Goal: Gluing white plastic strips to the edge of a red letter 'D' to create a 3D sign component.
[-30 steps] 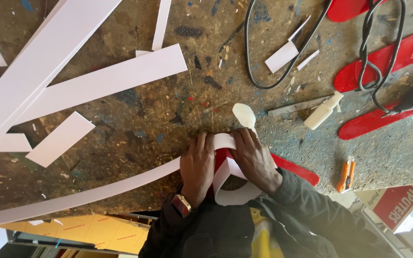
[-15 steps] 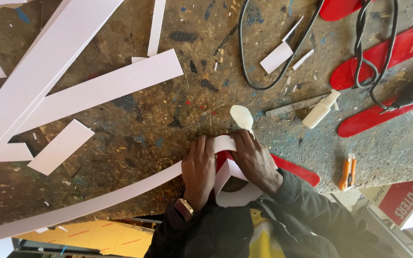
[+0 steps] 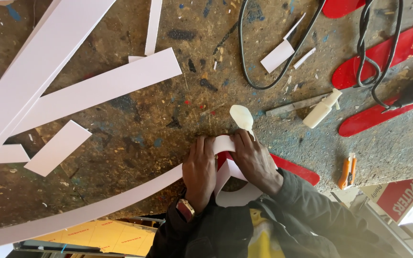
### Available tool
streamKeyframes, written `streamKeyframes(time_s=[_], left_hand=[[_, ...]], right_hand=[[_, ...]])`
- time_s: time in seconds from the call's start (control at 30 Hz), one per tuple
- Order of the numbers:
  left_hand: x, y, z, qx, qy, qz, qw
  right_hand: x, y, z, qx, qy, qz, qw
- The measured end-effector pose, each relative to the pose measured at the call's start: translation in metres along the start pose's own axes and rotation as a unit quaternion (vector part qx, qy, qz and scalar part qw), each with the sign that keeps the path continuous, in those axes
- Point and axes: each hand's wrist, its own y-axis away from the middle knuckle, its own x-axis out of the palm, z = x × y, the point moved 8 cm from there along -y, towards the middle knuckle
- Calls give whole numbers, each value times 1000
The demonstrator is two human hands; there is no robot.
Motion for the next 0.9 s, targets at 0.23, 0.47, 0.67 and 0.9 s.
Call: streamKeyframes(time_s=[0.23,0.47,0.67,0.9], left_hand=[[-1,-4,1,-7,3,1,1000],[1,-2,3,-11,25,-1,1000],[6,-1,4,-18,26,-4,1000],[-12,-8,1,-2,18,4,1000]], right_hand=[[11,3,-4,4,-1,11,1000],[5,2,-1,-2,23,15,1000],[13,6,-6,-2,23,22,999],[9,4,-3,-6,20,16,1000]])
